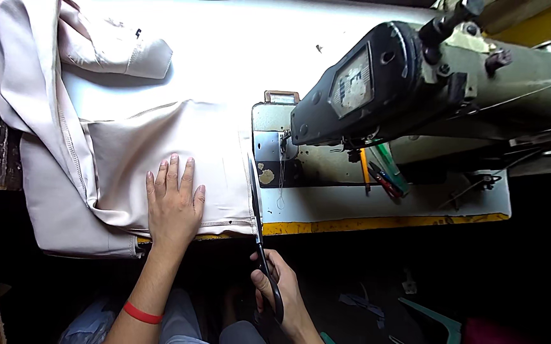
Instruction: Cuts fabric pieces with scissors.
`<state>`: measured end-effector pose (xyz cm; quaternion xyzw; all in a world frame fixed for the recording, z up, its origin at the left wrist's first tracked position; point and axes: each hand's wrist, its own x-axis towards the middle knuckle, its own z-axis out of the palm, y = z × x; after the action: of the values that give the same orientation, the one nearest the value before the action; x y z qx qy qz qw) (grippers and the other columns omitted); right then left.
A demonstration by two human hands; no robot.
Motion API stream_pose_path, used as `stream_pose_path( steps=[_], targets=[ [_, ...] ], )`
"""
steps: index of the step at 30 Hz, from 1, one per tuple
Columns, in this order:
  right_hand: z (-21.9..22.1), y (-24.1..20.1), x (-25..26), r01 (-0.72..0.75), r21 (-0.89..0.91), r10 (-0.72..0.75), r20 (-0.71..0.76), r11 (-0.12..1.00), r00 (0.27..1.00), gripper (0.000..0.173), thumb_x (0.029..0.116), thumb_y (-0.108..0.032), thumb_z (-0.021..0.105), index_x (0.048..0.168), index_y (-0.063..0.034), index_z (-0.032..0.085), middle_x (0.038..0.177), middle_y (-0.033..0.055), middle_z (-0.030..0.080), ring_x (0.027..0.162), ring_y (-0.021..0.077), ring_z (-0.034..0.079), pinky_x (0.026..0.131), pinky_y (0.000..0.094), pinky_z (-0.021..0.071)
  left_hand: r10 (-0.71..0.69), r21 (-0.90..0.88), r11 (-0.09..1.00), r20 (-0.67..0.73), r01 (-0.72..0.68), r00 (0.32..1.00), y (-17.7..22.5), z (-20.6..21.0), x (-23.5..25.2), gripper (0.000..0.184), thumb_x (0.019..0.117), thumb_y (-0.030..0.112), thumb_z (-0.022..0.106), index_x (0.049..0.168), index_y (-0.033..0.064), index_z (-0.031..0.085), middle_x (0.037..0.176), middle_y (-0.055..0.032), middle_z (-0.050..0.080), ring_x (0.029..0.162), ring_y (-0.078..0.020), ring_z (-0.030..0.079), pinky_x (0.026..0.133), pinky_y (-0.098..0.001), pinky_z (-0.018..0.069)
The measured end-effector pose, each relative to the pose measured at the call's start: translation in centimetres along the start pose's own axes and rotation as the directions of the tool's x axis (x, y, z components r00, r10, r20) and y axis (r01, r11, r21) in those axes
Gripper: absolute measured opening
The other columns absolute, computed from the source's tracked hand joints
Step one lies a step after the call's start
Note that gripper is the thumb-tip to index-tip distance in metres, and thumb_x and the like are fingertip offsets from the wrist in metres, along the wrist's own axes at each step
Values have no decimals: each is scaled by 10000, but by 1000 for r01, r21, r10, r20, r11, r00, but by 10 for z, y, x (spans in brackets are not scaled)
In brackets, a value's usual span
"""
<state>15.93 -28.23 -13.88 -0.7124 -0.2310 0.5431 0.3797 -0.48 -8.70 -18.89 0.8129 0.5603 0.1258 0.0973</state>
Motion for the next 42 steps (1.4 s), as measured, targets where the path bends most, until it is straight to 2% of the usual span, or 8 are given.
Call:
stream_pose_path(
  steps=[7,13,18,20,24,27,38,42],
  targets=[
    [1,1,-4,-3,-5,3,-31,1000,1000,801,767,-674,783,1208,-26,622,693,27,574,415,138,540,367,296,529,-2,8,1000,4,2,1000,0,0,0,574,1083,451,328,1609,228,381,1687,-58,304,1572,-268,231,1270,-561,112],
    [0,2,-4,-10,-9,10,-35,1000,999,756,771,-643,802,1191,-38,632,673,22,562,403,136,533,354,297,524,-1,7,1000,6,1,1000,-1,0,1,576,1084,458,323,1607,224,386,1687,-62,303,1571,-267,233,1268,-564,111],
    [-1,1,-5,-32,17,33,-27,999,999,682,794,-564,822,1187,-39,634,663,26,560,394,148,538,348,310,528,-2,9,1000,0,2,1000,-1,0,1,579,1083,462,325,1606,222,386,1688,-55,302,1572,-269,230,1267,-572,112],
    [0,2,-6,-28,46,28,-11,999,1000,708,792,-588,814,1190,-33,628,660,23,561,391,145,538,345,312,528,-1,9,1000,-5,1,1000,-1,1,1,575,1082,453,330,1603,218,393,1684,-59,309,1570,-270,235,1267,-571,114],
    [-5,1,-1,-9,104,-3,116,994,993,940,757,-792,697,1294,-33,552,713,21,553,447,138,534,404,308,537,2,10,1000,-8,-2,1000,-1,1,1,576,1082,445,324,1604,208,391,1680,-71,317,1567,-283,242,1267,-572,110],
    [-8,-7,7,-27,83,14,153,996,988,998,741,-840,659,1337,-51,522,746,26,564,486,142,550,444,304,546,6,3,1000,-16,-6,1000,0,1,1,575,1082,444,330,1601,207,396,1679,-72,319,1567,-289,242,1267,-575,114],
    [3,-22,27,-47,-44,48,24,998,999,945,709,-863,671,1261,-101,587,687,48,562,458,169,544,440,322,537,0,2,1000,-2,0,1000,0,1,0,576,1083,452,329,1610,225,380,1686,-66,303,1571,-263,232,1270,-563,102],
    [4,-19,25,-24,-42,25,5,999,1000,931,708,-850,687,1226,-83,589,673,44,554,439,165,536,417,319,531,-2,5,1000,-8,3,1000,0,0,0,574,1082,447,337,1609,225,383,1686,-62,305,1571,-259,234,1273,-557,107]
  ],
)
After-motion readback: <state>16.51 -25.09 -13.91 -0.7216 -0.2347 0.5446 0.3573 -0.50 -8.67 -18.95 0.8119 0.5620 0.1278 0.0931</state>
